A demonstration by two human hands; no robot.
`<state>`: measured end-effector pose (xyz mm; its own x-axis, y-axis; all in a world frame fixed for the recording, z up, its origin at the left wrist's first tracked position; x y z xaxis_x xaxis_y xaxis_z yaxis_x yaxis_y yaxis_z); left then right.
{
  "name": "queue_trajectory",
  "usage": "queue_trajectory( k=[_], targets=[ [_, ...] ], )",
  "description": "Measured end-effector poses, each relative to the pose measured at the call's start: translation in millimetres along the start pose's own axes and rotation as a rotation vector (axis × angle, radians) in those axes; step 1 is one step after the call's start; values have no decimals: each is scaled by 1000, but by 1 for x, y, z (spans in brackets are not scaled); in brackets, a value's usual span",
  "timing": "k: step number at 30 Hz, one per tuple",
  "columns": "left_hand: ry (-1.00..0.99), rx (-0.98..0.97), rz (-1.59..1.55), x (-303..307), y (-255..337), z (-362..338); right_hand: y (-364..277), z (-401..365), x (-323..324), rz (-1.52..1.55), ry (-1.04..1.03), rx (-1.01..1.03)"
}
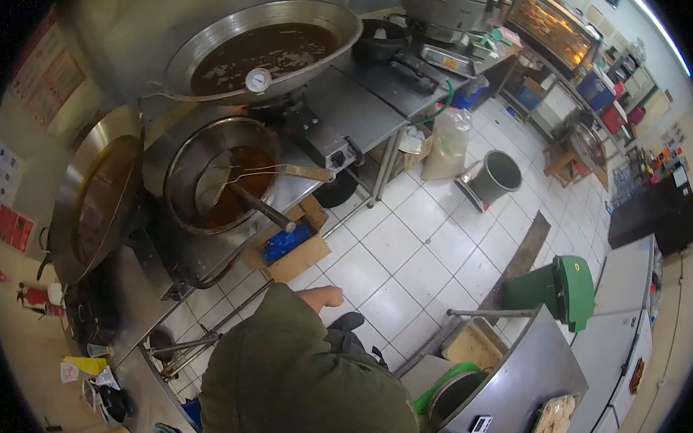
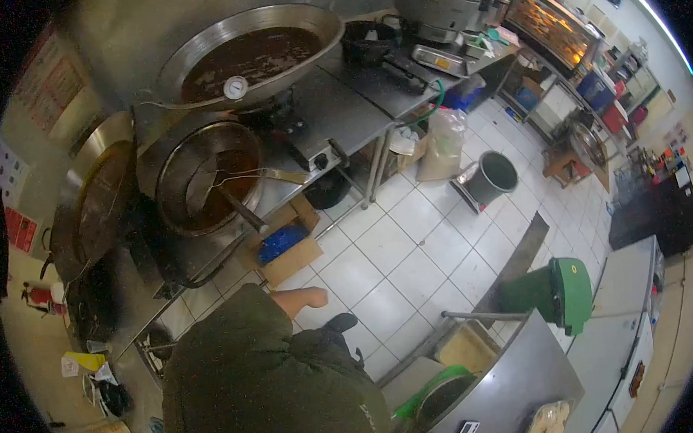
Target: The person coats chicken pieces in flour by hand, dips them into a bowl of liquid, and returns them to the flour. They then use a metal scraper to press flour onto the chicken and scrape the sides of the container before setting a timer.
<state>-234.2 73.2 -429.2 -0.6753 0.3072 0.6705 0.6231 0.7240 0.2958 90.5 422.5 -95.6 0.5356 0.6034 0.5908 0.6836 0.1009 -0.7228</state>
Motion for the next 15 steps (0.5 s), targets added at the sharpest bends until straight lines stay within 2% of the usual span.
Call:
queue_trajectory(
  k=[1,4,7,10,11,12,13,14,15],
  targets=[
    [52,14,18,3,1,-14,7,-9,11,1,25,-4],
    [-96,173,19,-5,13,-58,41,-45,54,7,128,-31],
    [-132,20,167,-61,40,-35,96,-97,112,9,253,-73],
    [-267,-111,69,-57,117,-57,189,-185,186,-19,416,-196],
    [-199,-253,60,-64,142,-47,220,-220,208,-48,462,-267],
    [-184,-385,-39,-73,164,-41,251,-257,226,-82,494,-353],
    [-292,-376,-357,-94,175,-31,277,-289,240,-116,507,-445],
    [-307,-294,-390,-70,211,-56,301,-306,250,-144,502,-535],
    [-317,-343,-386,-67,238,-63,323,-317,254,-151,491,-613]
  ],
)
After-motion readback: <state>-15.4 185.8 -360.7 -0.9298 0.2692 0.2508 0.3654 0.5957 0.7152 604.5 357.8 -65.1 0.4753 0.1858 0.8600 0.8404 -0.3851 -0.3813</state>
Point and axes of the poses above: each hand's wrist, its own z-axis towards the middle knuckle, its own x-axis out of the back of the hand, y = z × x, the point moved 10 cm from there along z, towards the middle knuckle, and after that the axes turned 13 degrees about z, right-handed, at the moved point
